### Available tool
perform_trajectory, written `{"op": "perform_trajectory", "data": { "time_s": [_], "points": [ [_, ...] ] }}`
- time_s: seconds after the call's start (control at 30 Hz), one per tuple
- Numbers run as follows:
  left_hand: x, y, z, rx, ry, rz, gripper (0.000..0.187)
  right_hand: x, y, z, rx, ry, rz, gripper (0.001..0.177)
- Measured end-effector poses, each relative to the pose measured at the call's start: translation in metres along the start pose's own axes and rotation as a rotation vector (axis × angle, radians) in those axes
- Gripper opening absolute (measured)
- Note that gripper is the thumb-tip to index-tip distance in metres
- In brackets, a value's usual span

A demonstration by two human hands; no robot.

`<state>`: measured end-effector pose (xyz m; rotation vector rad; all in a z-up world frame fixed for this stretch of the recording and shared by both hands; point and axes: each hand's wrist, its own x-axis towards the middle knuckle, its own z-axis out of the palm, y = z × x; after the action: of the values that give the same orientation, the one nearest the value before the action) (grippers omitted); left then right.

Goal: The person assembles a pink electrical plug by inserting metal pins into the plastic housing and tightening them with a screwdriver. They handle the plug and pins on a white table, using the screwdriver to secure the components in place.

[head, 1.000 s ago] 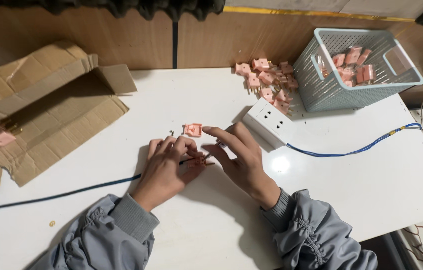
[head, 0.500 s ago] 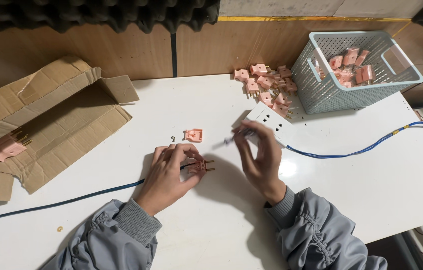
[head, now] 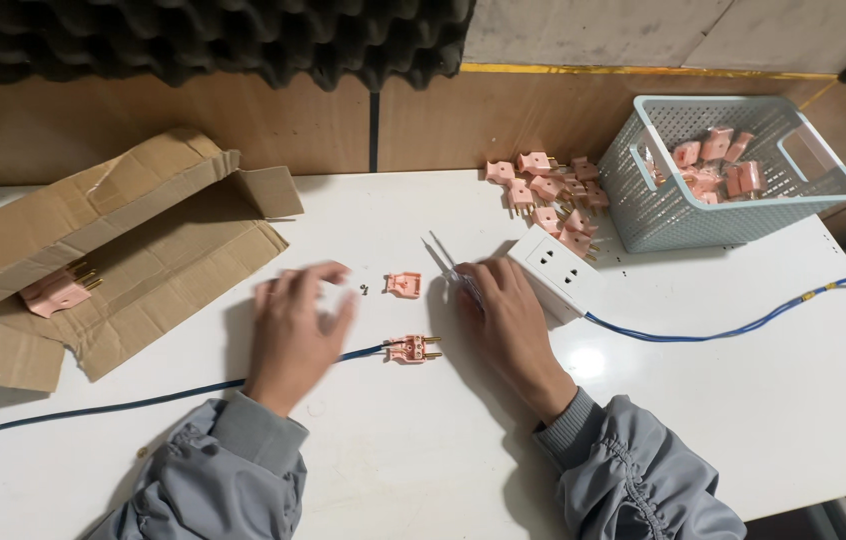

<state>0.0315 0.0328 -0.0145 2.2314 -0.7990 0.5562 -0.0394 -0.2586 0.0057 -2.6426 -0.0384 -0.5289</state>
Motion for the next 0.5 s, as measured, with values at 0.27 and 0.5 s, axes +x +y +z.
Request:
{"op": "perform_trajectory", "data": {
  "time_s": [0.27, 0.5],
  "points": [
    [0.002, -0.008, -0.006, 0.152, -0.075, -0.142, 0.026, 0.017, -0.018, 0.019, 0.011, -0.106, -0.379, 0.037],
    [-0.004, 0.009, 0.01, -0.011, -0.144, 0.065, 0.045, 0.015, -0.021, 0.014, 0.256, -0.014, -0.218, 0.023]
  ]
}}
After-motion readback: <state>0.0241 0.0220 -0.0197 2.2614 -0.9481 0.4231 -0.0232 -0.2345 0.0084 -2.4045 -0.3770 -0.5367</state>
